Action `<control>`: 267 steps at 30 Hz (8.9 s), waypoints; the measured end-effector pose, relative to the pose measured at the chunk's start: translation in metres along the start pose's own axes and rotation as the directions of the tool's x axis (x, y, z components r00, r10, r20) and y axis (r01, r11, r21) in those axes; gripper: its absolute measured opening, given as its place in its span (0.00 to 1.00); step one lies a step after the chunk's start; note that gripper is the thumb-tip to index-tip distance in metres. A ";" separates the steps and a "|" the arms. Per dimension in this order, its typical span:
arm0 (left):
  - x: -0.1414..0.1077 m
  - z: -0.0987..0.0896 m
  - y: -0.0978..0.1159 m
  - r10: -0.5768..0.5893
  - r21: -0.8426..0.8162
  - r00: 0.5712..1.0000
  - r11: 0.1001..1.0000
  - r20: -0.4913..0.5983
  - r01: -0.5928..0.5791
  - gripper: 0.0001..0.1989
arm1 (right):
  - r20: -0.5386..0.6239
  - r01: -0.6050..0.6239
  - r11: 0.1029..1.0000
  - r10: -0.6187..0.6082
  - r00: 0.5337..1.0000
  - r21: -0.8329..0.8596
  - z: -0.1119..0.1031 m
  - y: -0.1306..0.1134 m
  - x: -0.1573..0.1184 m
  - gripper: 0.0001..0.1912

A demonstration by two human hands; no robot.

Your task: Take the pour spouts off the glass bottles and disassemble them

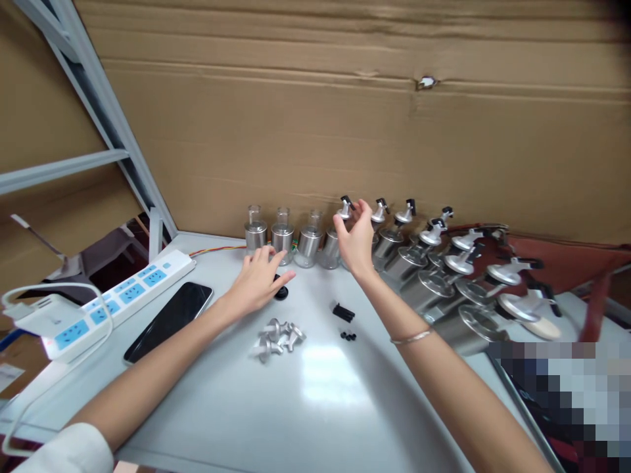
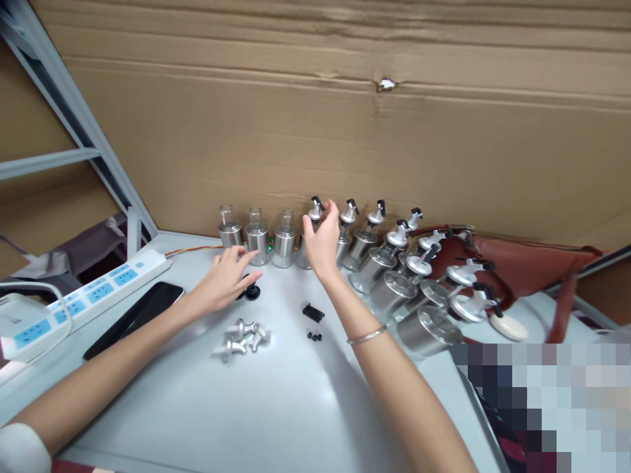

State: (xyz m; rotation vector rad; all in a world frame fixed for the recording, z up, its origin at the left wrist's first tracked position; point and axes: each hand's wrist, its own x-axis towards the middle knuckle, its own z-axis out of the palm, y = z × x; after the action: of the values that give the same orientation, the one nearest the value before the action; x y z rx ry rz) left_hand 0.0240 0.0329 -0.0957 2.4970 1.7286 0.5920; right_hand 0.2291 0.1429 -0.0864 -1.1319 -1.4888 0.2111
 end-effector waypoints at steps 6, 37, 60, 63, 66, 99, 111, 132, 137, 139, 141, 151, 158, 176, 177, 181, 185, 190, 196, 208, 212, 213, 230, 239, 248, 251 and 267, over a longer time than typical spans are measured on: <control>-0.004 -0.010 0.018 0.145 -0.094 0.980 0.983 -0.139 -0.159 0.17 | -0.039 -0.109 0.993 0.107 0.994 -0.050 0.013 0.004 0.001 0.17; -0.104 0.048 0.112 0.187 -0.945 0.936 0.195 0.300 0.263 0.32 | 0.406 -0.227 0.881 0.044 0.913 0.415 -0.120 -0.124 -0.167 0.08; -0.110 0.042 0.106 0.202 -0.950 0.948 0.244 0.248 0.197 0.34 | 0.512 -0.670 0.449 0.432 0.742 0.592 -0.131 -0.132 -0.132 0.16; -0.111 0.045 0.105 0.181 -0.948 0.948 0.229 0.263 0.219 0.33 | 0.373 -0.499 0.562 0.331 0.867 0.660 -0.147 -0.127 -0.126 0.05; -0.111 0.046 0.106 0.165 -0.957 0.955 0.195 0.248 0.215 0.32 | 0.368 -0.352 0.793 0.175 0.913 0.497 -0.166 -0.127 -0.126 0.05; -0.102 0.045 0.111 0.215 -0.946 0.923 0.016 0.318 0.322 0.29 | 0.369 0.197 0.935 -0.079 0.926 -0.295 -0.075 -0.032 -0.005 0.14; -0.101 0.046 0.111 0.212 -0.940 0.919 -0.001 0.332 0.340 0.28 | 0.335 0.192 0.905 -0.059 0.940 -0.379 -0.050 -0.016 0.009 0.08; -0.096 0.047 0.105 0.275 -0.908 0.895 -0.132 0.352 0.398 0.30 | 0.680 -0.105 0.963 -0.096 0.727 0.248 -0.102 -0.063 -0.113 0.20; -0.092 0.043 0.105 0.296 -0.896 0.883 -0.146 0.365 0.420 0.31 | 0.798 -0.242 0.943 -0.039 0.602 0.229 -0.106 -0.070 -0.132 0.21; -0.092 0.042 0.106 0.245 -0.886 0.882 -0.136 0.403 0.443 0.29 | 0.826 -0.329 0.918 0.004 0.563 0.220 -0.107 -0.071 -0.133 0.21; -0.092 0.042 0.106 0.229 -0.875 0.874 -0.135 0.428 0.464 0.27 | 0.833 -0.443 0.869 0.069 0.549 0.220 -0.109 -0.071 -0.134 0.19; -0.090 0.040 0.102 0.333 -0.806 0.803 -0.170 0.494 0.567 0.29 | 0.869 -0.630 0.701 0.029 0.493 0.334 -0.118 -0.069 -0.129 0.07; -0.087 0.043 0.101 0.366 -0.835 0.806 -0.119 0.466 0.537 0.25 | 0.875 -0.576 0.734 -0.050 0.482 0.359 -0.120 -0.068 -0.133 0.06; -0.084 0.033 0.108 0.253 -0.873 0.844 0.268 0.472 0.407 0.12 | 0.636 0.594 0.804 -0.469 0.613 0.020 -0.109 -0.071 -0.146 0.31; -0.084 0.034 0.109 0.266 -0.874 0.841 0.274 0.470 0.402 0.12 | 0.628 0.617 0.787 -0.488 0.606 0.015 -0.109 -0.072 -0.147 0.31; -0.084 0.038 0.108 0.268 -0.850 0.816 0.294 0.512 0.437 0.10 | 0.624 0.641 0.768 -0.500 0.600 -0.001 -0.109 -0.070 -0.150 0.31; -0.084 0.039 0.107 0.277 -0.848 0.809 0.286 0.518 0.445 0.10 | 0.615 0.649 0.761 -0.510 0.602 -0.004 -0.108 -0.066 -0.153 0.31; -0.085 0.041 0.107 0.281 -0.850 0.811 0.293 0.514 0.438 0.11 | 0.606 0.663 0.748 -0.522 0.601 -0.013 -0.108 -0.064 -0.155 0.31; -0.087 0.044 0.106 0.289 -0.868 0.822 0.249 0.490 0.430 0.13 | 0.613 0.658 0.753 -0.508 0.605 -0.026 -0.108 -0.064 -0.157 0.30; -0.086 0.039 0.104 0.316 -0.863 0.803 0.192 0.505 0.468 0.11 | 0.624 0.626 0.779 -0.472 0.623 -0.036 -0.106 -0.063 -0.160 0.29; -0.086 0.038 0.103 0.311 -0.853 0.795 0.209 0.521 0.478 0.08 | 0.618 0.611 0.791 -0.465 0.634 -0.032 -0.105 -0.064 -0.161 0.29; -0.085 0.037 0.103 0.310 -0.849 0.790 0.215 0.528 0.483 0.08 | 0.618 0.605 0.795 -0.462 0.636 -0.029 -0.105 -0.064 -0.161 0.29; -0.089 0.028 0.107 0.217 -0.814 0.788 0.241 0.576 0.529 0.12 | 0.581 0.551 0.832 -0.415 0.700 -0.069 -0.107 -0.061 -0.141 0.37; -0.090 0.031 0.107 0.186 -0.776 0.760 0.268 0.623 0.571 0.16 | 0.654 0.634 0.772 -0.460 0.600 -0.039 -0.109 -0.065 -0.142 0.34; -0.085 0.029 0.105 0.258 -0.764 0.722 0.303 0.642 0.570 0.15 | 0.696 0.608 0.792 -0.465 0.548 0.050 -0.112 -0.064 -0.138 0.34; -0.083 0.027 0.104 0.297 -0.778 0.720 0.286 0.627 0.559 0.12 | 0.702 0.527 0.841 -0.450 0.552 0.124 -0.113 -0.065 -0.136 0.33; -0.084 0.027 0.100 0.236 -0.795 0.760 0.181 0.606 0.579 0.18 | 0.660 0.500 0.850 -0.472 0.584 0.165 -0.118 -0.063 -0.130 0.28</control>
State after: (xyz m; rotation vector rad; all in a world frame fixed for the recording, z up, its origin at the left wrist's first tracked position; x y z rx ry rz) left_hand 0.0973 -0.0763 -0.1195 1.1912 0.7947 0.4839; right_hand 0.2746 -0.0381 -0.0958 -0.6249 -2.4307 0.2245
